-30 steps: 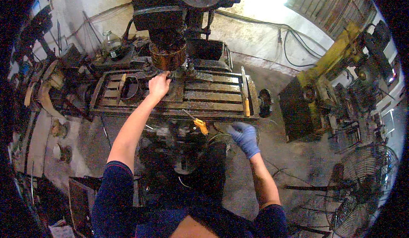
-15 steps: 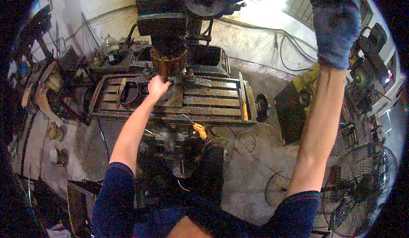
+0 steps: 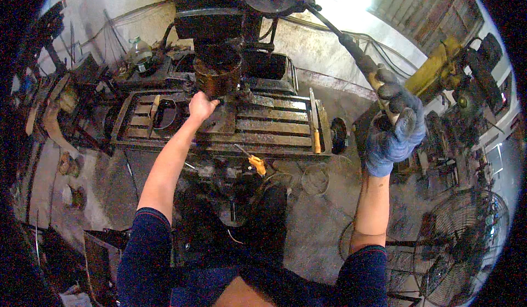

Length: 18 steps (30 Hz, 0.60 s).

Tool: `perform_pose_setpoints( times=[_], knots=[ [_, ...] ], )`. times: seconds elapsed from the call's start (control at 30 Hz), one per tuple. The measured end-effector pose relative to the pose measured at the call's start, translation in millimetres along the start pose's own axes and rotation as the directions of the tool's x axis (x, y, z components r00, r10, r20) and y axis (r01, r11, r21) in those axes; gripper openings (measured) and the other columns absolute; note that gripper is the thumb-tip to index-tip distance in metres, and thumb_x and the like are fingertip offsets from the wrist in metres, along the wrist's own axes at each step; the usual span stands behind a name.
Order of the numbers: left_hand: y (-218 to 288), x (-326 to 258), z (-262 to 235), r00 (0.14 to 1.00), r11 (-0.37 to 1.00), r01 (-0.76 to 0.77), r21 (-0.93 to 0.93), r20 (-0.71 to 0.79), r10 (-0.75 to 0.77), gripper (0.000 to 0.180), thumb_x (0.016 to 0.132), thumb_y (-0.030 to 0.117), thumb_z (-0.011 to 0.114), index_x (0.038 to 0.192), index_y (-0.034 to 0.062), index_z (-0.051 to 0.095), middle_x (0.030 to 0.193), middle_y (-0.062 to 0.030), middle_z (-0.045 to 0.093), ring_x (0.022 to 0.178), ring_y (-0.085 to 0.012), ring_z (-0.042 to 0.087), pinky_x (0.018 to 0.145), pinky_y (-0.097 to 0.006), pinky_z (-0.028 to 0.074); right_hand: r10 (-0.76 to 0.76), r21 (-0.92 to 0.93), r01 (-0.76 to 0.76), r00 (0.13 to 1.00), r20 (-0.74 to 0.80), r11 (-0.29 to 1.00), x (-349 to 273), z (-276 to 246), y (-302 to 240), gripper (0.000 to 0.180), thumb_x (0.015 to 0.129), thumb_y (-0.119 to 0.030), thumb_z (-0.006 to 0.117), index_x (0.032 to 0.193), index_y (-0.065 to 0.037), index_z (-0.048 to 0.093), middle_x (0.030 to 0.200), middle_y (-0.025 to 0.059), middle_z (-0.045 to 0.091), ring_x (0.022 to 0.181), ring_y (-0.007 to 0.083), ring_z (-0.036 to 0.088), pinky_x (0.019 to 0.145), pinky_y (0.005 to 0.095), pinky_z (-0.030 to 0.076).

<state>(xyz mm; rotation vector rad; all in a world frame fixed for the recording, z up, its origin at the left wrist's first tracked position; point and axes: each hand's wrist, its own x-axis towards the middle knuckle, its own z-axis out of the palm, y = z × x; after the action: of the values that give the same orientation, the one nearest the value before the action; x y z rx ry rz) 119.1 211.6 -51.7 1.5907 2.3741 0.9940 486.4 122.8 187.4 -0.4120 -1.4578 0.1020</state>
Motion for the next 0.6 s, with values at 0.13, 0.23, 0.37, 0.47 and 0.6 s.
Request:
perform_pose_setpoints(
  times=[0.13,0.23,0.37,0.47,0.6],
  knots=[
    [11,0,-12,0.994,0.997,0.065,0.048,0.084,-0.069,0.037,0.063,0.032,0.074,0.07,-0.0035,0.062,0.077,-0.0195,0.063,0.077,-0.0344,0.061,0.067,-0.042,0.049,0.047,0.156,-0.049,0.999,0.017,0.986,-14,13,-4,0.032,0.089,-0.032,0.042,0.077,-0.002,0.046,0.087,0.0137,0.056,0.098,0.0305,0.053,0.094,0.0415,0.033],
    [2,2,-6,0.995,0.998,0.047,0.047,0.084,-0.051,0.038,0.065,0.032,0.073,0.071,-0.0037,0.062,0.075,-0.0196,0.063,0.076,-0.0348,0.061,0.066,-0.042,0.048,0.047,0.127,-0.06,0.994,0.099,0.99,-9,1,4,0.039,0.085,-0.034,0.048,0.084,0.005,0.054,0.105,0.0254,0.058,0.1,0.0335,0.054,0.093,0.0432,0.036],
    [-1,2,-5,0.993,0.998,0.042,0.037,0.112,-0.046,0.035,0.067,0.029,0.072,0.075,-0.0036,0.062,0.072,-0.0195,0.063,0.072,-0.034,0.062,0.065,-0.042,0.048,0.06,0.156,-0.069,0.996,0.06,0.985,-14,4,3,0.045,0.083,-0.038,0.05,0.093,0.005,0.058,0.101,0.0231,0.06,0.098,0.0315,0.055,0.091,0.0399,0.036],
    [9,-2,-19,0.977,0.996,0.059,-0.072,0.211,-0.042,0.033,0.069,0.025,0.07,0.084,-0.0035,0.062,0.072,-0.0191,0.063,0.062,-0.0302,0.062,0.062,-0.04,0.049,0.097,0.171,-0.1,0.995,0.029,0.98,-18,-1,5,0.034,0.087,-0.033,0.045,0.079,-0.001,0.051,0.089,0.0173,0.058,0.101,0.0345,0.052,0.094,0.0473,0.032],
    [-11,-19,-45,0.956,0.952,-0.031,-0.305,0.268,0.117,0.036,0.075,0.016,0.066,0.103,-0.0044,0.057,0.073,-0.0156,0.063,0.05,-0.0217,0.06,0.054,-0.034,0.048,0.078,0.208,-0.085,0.996,0.044,0.974,-25,7,2,0.034,0.089,-0.032,0.043,0.071,-0.004,0.047,0.086,0.0156,0.057,0.104,0.0372,0.05,0.096,0.0517,0.029]
  ],
)
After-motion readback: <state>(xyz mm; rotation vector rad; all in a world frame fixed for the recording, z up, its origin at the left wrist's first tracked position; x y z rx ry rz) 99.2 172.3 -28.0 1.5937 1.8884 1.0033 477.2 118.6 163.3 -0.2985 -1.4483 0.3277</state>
